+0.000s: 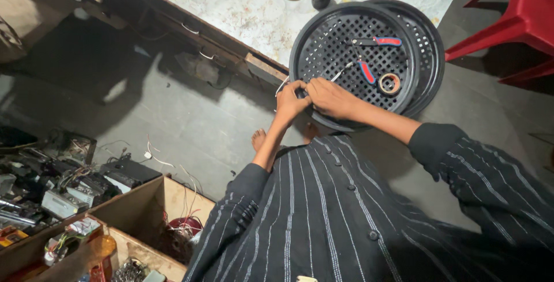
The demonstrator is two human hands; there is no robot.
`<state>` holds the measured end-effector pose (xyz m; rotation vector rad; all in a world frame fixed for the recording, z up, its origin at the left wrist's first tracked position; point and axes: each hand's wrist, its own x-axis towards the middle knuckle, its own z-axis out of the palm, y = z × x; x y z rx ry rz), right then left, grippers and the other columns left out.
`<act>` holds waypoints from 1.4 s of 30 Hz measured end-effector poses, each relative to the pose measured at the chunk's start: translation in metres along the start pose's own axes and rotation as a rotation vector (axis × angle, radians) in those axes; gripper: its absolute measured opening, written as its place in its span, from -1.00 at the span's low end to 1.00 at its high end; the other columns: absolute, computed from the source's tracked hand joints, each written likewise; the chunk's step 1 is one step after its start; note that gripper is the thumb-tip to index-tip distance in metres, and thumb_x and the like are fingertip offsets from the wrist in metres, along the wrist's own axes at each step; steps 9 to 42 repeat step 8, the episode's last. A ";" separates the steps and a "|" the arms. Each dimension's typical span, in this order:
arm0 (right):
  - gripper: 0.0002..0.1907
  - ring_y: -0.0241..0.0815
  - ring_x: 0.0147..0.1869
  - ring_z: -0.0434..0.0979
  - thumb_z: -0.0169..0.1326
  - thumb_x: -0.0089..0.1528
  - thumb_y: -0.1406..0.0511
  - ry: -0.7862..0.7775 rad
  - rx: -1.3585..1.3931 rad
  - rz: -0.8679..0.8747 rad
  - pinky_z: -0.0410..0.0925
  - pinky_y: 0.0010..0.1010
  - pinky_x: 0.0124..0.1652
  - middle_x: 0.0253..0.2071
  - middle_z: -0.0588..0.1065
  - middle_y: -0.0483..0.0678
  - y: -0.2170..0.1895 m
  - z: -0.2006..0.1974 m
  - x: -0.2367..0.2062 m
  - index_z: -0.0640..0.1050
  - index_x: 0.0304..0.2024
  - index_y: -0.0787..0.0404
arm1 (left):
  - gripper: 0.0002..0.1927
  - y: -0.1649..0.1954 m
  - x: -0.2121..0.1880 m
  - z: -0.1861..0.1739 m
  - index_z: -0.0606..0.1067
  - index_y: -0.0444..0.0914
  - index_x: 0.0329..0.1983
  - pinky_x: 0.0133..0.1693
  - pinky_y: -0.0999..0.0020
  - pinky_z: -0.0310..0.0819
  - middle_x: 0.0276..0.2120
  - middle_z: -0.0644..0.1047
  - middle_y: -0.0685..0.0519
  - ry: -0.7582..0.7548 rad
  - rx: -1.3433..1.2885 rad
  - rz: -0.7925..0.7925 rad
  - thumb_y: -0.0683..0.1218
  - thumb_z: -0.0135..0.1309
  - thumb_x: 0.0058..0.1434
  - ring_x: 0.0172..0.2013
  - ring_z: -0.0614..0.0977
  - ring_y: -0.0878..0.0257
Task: The person is repairing an electronic device, likely a fan, by soldering wires and securing connections with electrical tape. They use a soldering iron, pliers, and tape to work on the wires and components.
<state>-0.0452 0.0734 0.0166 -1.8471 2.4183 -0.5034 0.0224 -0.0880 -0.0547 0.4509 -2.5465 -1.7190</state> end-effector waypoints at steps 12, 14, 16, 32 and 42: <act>-0.83 0.20 -0.05 0.45 0.10 0.16 0.37 0.339 0.046 0.362 0.32 -0.01 -0.01 -0.22 0.47 0.19 0.031 -0.042 -0.027 0.47 -0.20 0.28 | -0.32 0.019 -0.039 -0.019 0.33 -0.23 0.20 0.07 0.03 0.35 0.00 0.48 -0.21 0.313 0.078 0.236 -0.13 0.30 0.00 0.02 0.51 -0.14; -0.83 0.20 -0.05 0.45 0.10 0.16 0.37 0.339 0.046 0.362 0.32 -0.01 -0.01 -0.22 0.47 0.19 0.031 -0.042 -0.027 0.47 -0.20 0.28 | -0.32 0.019 -0.039 -0.019 0.33 -0.23 0.20 0.07 0.03 0.35 0.00 0.48 -0.21 0.313 0.078 0.236 -0.13 0.30 0.00 0.02 0.51 -0.14; -0.83 0.20 -0.05 0.45 0.10 0.16 0.37 0.339 0.046 0.362 0.32 -0.01 -0.01 -0.22 0.47 0.19 0.031 -0.042 -0.027 0.47 -0.20 0.28 | -0.32 0.019 -0.039 -0.019 0.33 -0.23 0.20 0.07 0.03 0.35 0.00 0.48 -0.21 0.313 0.078 0.236 -0.13 0.30 0.00 0.02 0.51 -0.14; -0.83 0.20 -0.05 0.45 0.10 0.16 0.37 0.339 0.046 0.362 0.32 -0.01 -0.01 -0.22 0.47 0.19 0.031 -0.042 -0.027 0.47 -0.20 0.28 | -0.32 0.019 -0.039 -0.019 0.33 -0.23 0.20 0.07 0.03 0.35 0.00 0.48 -0.21 0.313 0.078 0.236 -0.13 0.30 0.00 0.02 0.51 -0.14; -0.83 0.20 -0.05 0.45 0.10 0.16 0.37 0.339 0.046 0.362 0.32 -0.01 -0.01 -0.22 0.47 0.19 0.031 -0.042 -0.027 0.47 -0.20 0.28 | -0.32 0.019 -0.039 -0.019 0.33 -0.23 0.20 0.07 0.03 0.35 0.00 0.48 -0.21 0.313 0.078 0.236 -0.13 0.30 0.00 0.02 0.51 -0.14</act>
